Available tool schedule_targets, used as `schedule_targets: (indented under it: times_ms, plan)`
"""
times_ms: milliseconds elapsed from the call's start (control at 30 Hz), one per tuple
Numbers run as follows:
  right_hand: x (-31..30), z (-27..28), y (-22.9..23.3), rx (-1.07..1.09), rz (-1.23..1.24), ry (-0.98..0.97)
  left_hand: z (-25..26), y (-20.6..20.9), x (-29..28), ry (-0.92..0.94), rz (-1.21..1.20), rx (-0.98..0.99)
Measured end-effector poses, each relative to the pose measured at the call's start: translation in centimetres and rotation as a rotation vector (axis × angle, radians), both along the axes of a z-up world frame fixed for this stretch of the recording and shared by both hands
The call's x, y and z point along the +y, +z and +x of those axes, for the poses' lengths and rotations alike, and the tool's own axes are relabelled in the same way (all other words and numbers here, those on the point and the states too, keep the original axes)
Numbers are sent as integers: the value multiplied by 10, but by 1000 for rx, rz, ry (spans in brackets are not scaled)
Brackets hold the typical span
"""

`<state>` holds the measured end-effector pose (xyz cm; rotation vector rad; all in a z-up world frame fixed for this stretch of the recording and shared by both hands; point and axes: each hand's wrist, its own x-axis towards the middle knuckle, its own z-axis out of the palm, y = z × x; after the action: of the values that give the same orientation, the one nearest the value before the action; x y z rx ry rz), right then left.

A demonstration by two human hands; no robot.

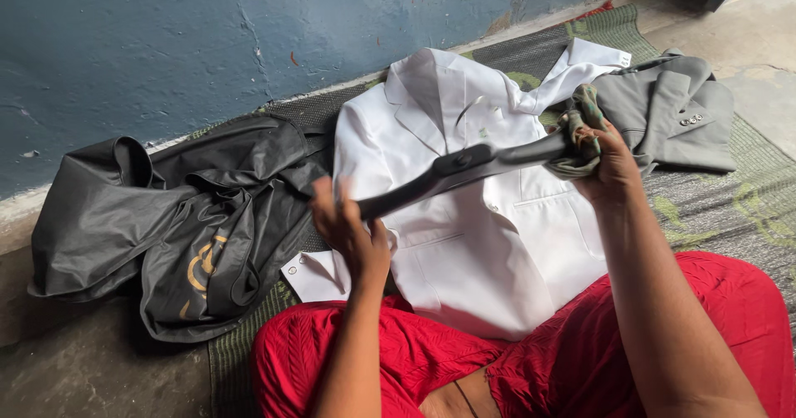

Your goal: The person wipes a white blazer with a cloth, then buttons it and places it on a hanger. The person also wipes the hanger with the cloth.

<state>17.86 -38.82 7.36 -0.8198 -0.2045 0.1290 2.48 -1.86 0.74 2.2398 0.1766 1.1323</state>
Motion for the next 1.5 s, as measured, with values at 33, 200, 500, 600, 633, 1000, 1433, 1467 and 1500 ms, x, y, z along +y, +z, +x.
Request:
schedule_targets:
  times_ms: [33,200,500,600,633,1000,1433,1467,1500]
  plan:
    - [5,-1,-3,-16,39,3,6,-8,-5,26,-139,-11]
    - [29,-13,-20,54,152,-130,11,-29,-32,-530,-1117,-101]
    - [38,-17,-33,88,244,19,21,-40,5,-792,-2025,226]
    - [25,-7,-45,110,204,30,21,-52,1,-674,-1845,460]
    - [18,-2,-51,150,130,-23,21,-50,0,-654,-1862,442]
    - [93,-17,-114,-268,-752,-161,26,-39,-23,-706,-1651,93]
    - [159,-68,-75,-864,-1355,-203,33,-48,-14,-737,-1603,32]
    - [146,-58,-80,-860,-1409,-290,32,-44,-16,-757,-1573,51]
    - [136,-48,-82,-857,-1460,-377,31,-41,-20,-763,-1601,67]
